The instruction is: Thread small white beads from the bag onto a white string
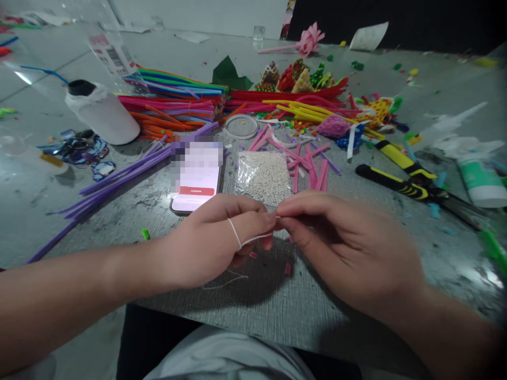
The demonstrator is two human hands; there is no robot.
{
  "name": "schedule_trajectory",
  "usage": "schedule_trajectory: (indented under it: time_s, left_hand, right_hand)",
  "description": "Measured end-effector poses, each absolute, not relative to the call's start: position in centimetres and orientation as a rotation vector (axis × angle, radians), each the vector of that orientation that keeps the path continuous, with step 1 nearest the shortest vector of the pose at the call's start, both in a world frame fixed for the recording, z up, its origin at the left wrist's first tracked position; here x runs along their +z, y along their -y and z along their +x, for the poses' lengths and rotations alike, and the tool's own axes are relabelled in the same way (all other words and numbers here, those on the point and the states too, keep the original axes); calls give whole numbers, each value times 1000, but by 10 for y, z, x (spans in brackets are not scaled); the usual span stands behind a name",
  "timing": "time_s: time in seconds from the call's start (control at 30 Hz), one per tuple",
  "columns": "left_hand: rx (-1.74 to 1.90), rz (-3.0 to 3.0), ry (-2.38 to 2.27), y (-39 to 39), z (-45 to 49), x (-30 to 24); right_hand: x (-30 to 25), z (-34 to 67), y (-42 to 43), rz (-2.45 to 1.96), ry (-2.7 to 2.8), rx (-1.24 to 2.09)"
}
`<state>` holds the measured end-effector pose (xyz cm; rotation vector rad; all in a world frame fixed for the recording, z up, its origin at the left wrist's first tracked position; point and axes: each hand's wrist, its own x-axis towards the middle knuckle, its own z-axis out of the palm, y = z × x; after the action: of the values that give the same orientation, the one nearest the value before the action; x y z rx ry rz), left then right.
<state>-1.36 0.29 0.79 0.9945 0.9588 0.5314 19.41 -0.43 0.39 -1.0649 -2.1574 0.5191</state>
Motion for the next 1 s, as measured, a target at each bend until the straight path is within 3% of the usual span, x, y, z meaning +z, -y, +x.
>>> schedule_trajectory:
  time_s: [0.63,1.0]
  left_hand:
    - [531,1897,-1035,0,-19,24]
    - [815,2428,-789,-1,-23,13]
  right_hand:
    - [0,191,10,-1133,1804,837]
    - [2,189,14,-1109,1714,984]
